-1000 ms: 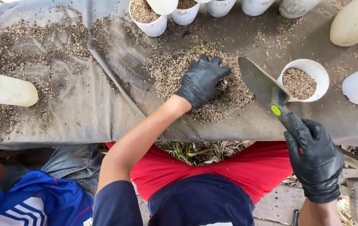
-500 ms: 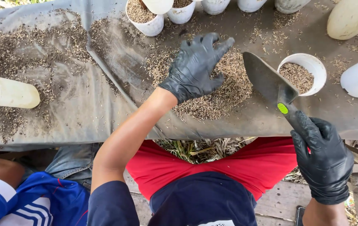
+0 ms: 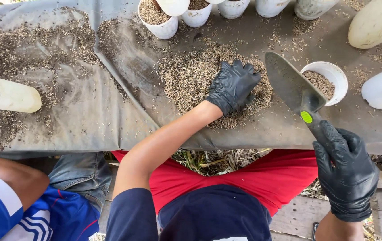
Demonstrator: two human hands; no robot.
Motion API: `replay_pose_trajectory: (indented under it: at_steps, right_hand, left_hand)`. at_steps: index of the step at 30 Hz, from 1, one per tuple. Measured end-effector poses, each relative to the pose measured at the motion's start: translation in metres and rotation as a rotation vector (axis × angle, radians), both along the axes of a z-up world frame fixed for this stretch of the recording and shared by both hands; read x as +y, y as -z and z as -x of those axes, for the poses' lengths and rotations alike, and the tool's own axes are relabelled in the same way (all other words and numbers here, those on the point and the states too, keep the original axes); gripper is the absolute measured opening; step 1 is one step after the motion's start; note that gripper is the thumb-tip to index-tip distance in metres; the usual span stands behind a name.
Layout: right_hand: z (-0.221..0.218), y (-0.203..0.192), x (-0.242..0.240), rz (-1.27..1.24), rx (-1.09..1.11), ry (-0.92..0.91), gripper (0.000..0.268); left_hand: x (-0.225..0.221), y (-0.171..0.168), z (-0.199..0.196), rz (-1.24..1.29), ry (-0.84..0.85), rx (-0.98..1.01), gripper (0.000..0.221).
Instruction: A person wearing black gloves is filling small white plastic cups with a soil mixture using a hand trowel and then planting seeds into them at an outdoor workstation.
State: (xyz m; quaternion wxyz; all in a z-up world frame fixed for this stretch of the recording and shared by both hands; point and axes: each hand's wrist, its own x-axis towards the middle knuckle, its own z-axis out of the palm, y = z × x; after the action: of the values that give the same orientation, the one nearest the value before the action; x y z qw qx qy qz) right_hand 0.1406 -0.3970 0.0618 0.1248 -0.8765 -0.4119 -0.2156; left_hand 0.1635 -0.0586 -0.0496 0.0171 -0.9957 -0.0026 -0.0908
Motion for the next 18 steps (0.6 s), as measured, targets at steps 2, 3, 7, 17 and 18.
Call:
replay_pose_trajectory:
  at_steps: [2, 3, 7, 17, 18]
  right_hand:
    - [0.000, -0.001, 0.002, -0.024, 0.021, -0.024, 0.042]
    - [-0.001, -0.002, 0.002, -0.024, 0.021, -0.026, 0.042]
    - [-0.001, -0.001, 0.001, -0.061, 0.043, -0.048, 0.040]
    - [-0.004, 0.004, 0.007, -0.123, 0.107, -0.112, 0.037]
    - [-0.004, 0.004, 0.008, -0.124, 0.106, -0.112, 0.037]
  left_hand:
    - [0.000, -0.033, 0.014, 0.000, 0.080, -0.163, 0.037]
    - [0.002, -0.047, 0.018, 0.000, 0.078, -0.163, 0.037]
    - [0.018, -0.093, 0.036, 0.250, 0.063, -0.087, 0.025]
    - [0.032, -0.161, 0.081, 0.189, -0.106, 0.430, 0.122]
    - [0.030, -0.151, 0.084, 0.188, -0.106, 0.429, 0.122]
